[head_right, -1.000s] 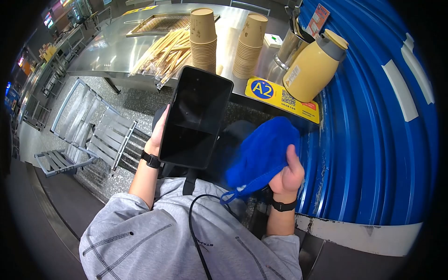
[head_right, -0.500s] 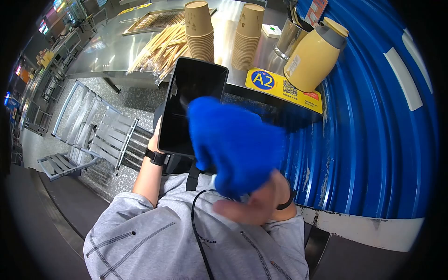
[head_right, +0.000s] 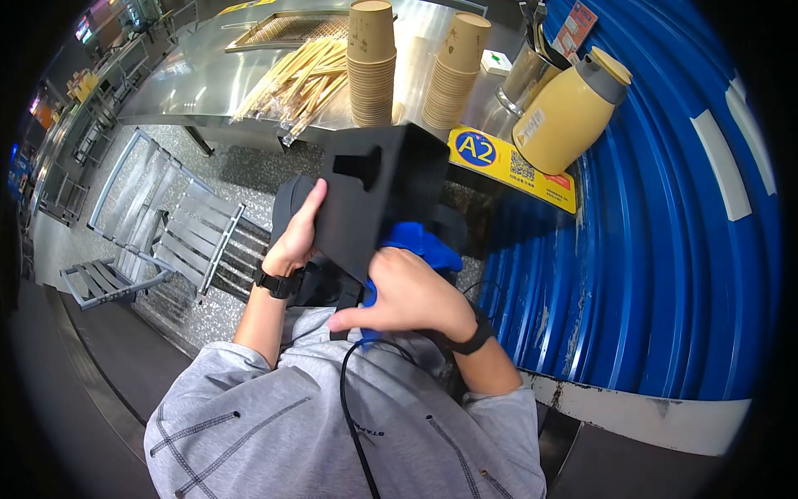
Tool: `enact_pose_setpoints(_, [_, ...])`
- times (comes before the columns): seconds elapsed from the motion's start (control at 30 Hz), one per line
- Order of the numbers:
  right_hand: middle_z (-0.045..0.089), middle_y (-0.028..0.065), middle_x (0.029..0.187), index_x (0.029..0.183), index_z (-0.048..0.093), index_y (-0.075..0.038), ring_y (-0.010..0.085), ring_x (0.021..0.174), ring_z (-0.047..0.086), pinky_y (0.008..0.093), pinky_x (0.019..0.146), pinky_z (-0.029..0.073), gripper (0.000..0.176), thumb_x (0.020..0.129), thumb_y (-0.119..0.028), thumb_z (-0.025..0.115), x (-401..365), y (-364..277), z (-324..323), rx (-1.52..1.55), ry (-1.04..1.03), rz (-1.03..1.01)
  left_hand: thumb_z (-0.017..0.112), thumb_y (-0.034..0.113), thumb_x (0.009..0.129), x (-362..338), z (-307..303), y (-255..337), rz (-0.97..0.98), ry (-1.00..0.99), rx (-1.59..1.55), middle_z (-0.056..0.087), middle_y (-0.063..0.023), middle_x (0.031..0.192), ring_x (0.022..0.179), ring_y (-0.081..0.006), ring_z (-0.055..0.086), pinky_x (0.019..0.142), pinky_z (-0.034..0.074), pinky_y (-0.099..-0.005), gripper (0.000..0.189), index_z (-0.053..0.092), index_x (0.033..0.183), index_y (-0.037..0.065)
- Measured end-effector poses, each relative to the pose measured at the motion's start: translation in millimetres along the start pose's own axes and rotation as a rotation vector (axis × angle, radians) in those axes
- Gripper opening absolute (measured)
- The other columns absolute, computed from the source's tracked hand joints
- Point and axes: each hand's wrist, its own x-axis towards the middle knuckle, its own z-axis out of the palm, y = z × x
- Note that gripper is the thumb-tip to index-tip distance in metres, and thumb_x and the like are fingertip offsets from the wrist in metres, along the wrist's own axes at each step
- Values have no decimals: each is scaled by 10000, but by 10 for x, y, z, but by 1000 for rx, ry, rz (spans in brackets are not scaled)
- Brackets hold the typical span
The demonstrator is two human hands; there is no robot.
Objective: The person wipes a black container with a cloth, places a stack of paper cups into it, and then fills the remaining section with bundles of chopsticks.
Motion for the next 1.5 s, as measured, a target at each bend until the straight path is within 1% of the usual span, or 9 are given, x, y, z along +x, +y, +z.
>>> enact_pose_setpoints(0.27, [623, 258, 1105, 1146, 597, 50, 396, 1050, 599, 415, 924, 478, 596, 801, -410, 755, -67, 348, 525, 121, 163, -127, 456, 421, 1039, 33, -89, -13, 183, -97, 313, 638, -19, 1060, 971, -90, 575, 883, 449, -245, 449, 595, 1180, 18])
enact_pose_setpoints(0.53, [687, 159, 753, 993, 683, 26, 273, 647, 666, 338, 648, 521, 171, 882, -104, 681, -477, 92, 4, 134, 245, 34, 478, 467, 1017, 12, -307, 64, 74, 34, -26, 679, -58, 1102, 975, -140, 645, 868, 507, -273, 491, 622, 1199, 34])
enact_pose_setpoints(0.63, [701, 54, 1013, 1118, 648, 3, 123, 947, 651, 272, 837, 509, 182, 973, -93, 593, -613, 80, -127, 605, 652, 251, 484, 499, 1005, 70, -414, 12, 64, 26, -167, 692, -36, 1021, 899, -130, 660, 780, 535, -268, 481, 647, 1150, 70])
enact_pose_setpoints(0.73, [637, 152, 1218, 1319, 508, -9, 258, 1117, 634, 391, 984, 502, 323, 1020, -129, 490, -619, 113, -325, 1256, 972, 121, 484, 516, 999, 213, -507, -111, 14, 15, -274, 689, -10, 961, 839, -112, 658, 708, 539, -259, 466, 660, 1106, 98])
enact_pose_setpoints(0.83, [565, 206, 1330, 1405, 414, 7, 335, 1222, 573, 482, 1070, 440, 466, 967, -109, 522, -563, -131, -521, 1608, 805, -168, 472, 529, 999, 191, -363, -100, -56, 31, -243, 676, 8, 941, 800, -107, 652, 667, 540, -257, 466, 651, 1099, 111])
enact_pose_setpoints(1.0, [491, 150, 1413, 1481, 308, 11, 286, 1298, 503, 404, 1110, 378, 737, 821, 17, 636, -260, -258, -614, 876, 619, -151, 462, 540, 999, 210, -311, -168, -129, -28, -235, 680, 0, 974, 828, -110, 655, 699, 546, -265, 492, 640, 1137, 102])
enact_pose_setpoints(1.23, [653, 234, 1025, 1059, 649, -4, 422, 954, 619, 416, 846, 504, 334, 782, -161, 749, 16, 253, -452, -373, 206, -57, 422, 517, 1022, 128, -394, -107, -106, -160, -187, 676, -56, 1146, 1009, -145, 656, 867, 532, -287, 551, 598, 1255, 49])
enact_pose_setpoints(1.37, [669, 223, 927, 983, 675, -25, 392, 895, 639, 462, 818, 498, 215, 838, -184, 672, -84, 267, -560, -221, -68, -3, 424, 480, 1034, 124, -410, -142, -120, -163, 17, 673, -75, 1163, 1044, -150, 647, 902, 517, -279, 554, 583, 1266, 2])
enact_pose_setpoints(1.5, [662, 218, 911, 1055, 642, 2, 416, 851, 630, 416, 740, 504, 225, 862, -112, 630, -122, 354, -596, 2, 227, -16, 404, 447, 1049, 77, -241, -94, -129, -156, 42, 648, -94, 1218, 1095, -159, 623, 958, 487, -282, 552, 555, 1303, -19])
